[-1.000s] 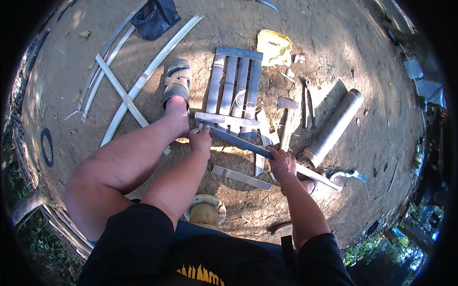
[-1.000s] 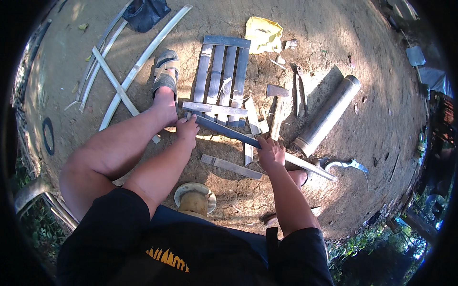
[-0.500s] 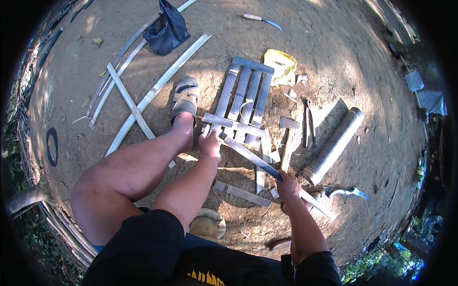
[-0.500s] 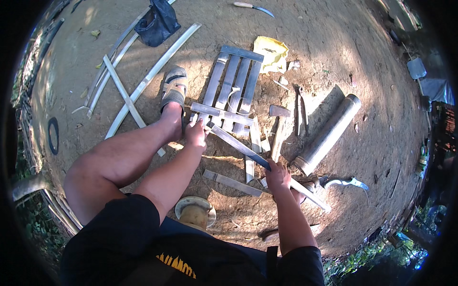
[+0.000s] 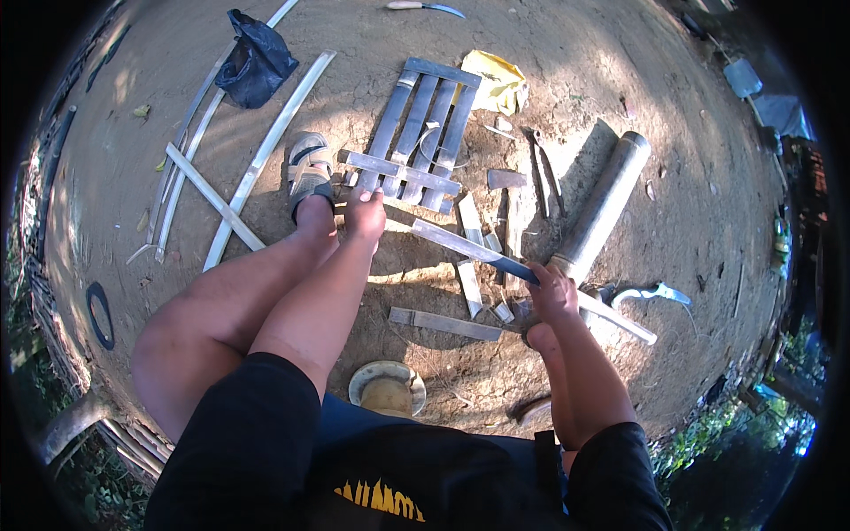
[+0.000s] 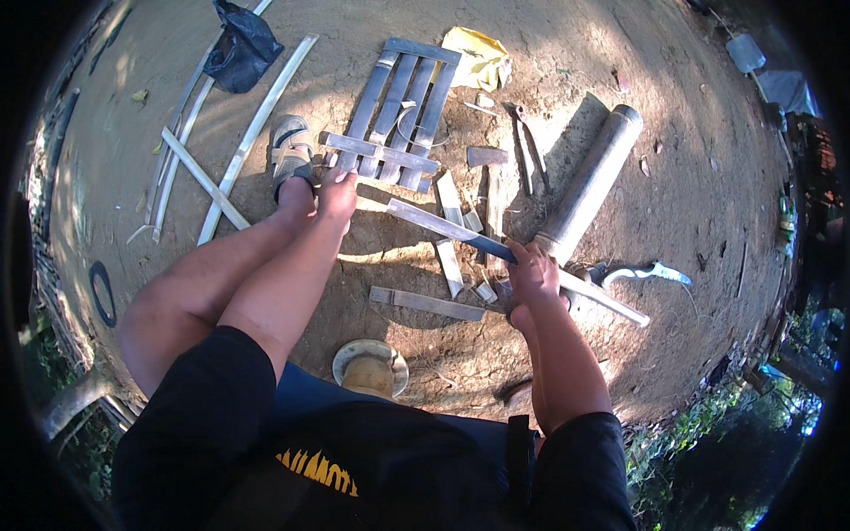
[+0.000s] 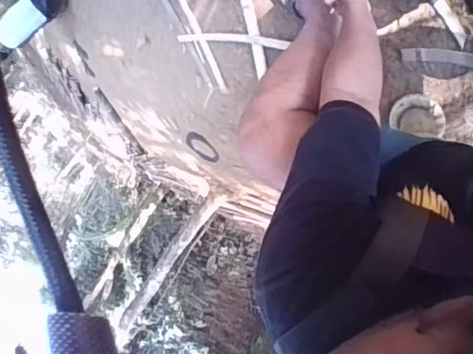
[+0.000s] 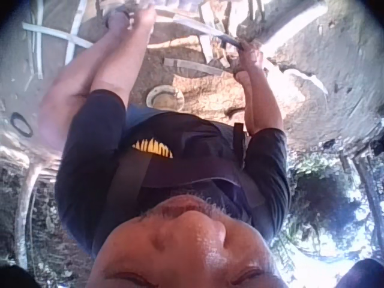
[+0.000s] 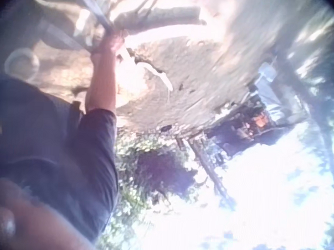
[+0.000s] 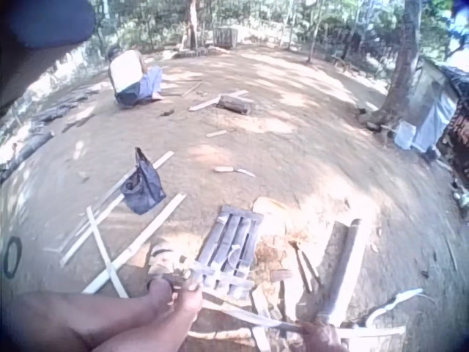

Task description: The person assembles a bamboo structure by hammering wooden slats together, then uses a hammer and a knife to trim and finish the components.

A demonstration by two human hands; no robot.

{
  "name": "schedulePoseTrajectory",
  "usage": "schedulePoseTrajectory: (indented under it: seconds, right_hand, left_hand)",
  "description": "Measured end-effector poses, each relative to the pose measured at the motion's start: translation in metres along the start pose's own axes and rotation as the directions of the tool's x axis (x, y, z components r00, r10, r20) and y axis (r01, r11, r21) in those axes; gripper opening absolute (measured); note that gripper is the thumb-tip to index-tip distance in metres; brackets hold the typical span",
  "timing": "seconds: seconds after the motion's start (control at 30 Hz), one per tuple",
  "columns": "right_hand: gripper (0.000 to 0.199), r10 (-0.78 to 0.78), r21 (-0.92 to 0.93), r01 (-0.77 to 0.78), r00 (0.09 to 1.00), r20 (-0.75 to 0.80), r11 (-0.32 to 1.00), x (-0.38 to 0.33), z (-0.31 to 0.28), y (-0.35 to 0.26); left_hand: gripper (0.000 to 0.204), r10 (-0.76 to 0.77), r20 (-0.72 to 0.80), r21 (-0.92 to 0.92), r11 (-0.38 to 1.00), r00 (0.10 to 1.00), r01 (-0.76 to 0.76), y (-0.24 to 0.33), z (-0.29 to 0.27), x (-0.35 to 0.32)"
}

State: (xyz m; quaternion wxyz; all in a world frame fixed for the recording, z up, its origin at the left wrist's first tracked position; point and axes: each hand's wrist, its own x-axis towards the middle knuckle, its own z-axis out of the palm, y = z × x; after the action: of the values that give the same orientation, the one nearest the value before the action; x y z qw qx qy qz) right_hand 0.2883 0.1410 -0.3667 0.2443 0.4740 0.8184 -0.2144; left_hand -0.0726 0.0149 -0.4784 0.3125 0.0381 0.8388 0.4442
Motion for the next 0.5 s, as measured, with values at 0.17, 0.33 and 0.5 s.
schedulePoseTrajectory:
  seconds: [0.17, 0.33, 0.5]
  right_hand:
    - [0.040, -0.054, -0.045, 0.053, 0.998, -0.022, 0.998, -0.012, -0.016, 0.003]
    - [0.039, -0.112, -0.068, 0.111, 0.993, -0.020, 0.992, -0.019, 0.003, -0.018]
    - [0.038, -0.101, -0.051, 0.104, 0.992, 0.071, 0.993, -0.027, 0.032, -0.047]
  left_hand:
    - [0.054, 0.006, 0.542, 0.321, 0.923, 0.840, -0.213, 0.016, 0.004, -0.063]
    - [0.052, -0.086, 0.444, 0.280, 0.959, 0.892, -0.047, -0.029, -0.013, -0.085]
    - [0.041, -0.330, 0.329, -0.029, 0.933, 0.885, 0.359, -0.062, -0.040, -0.085]
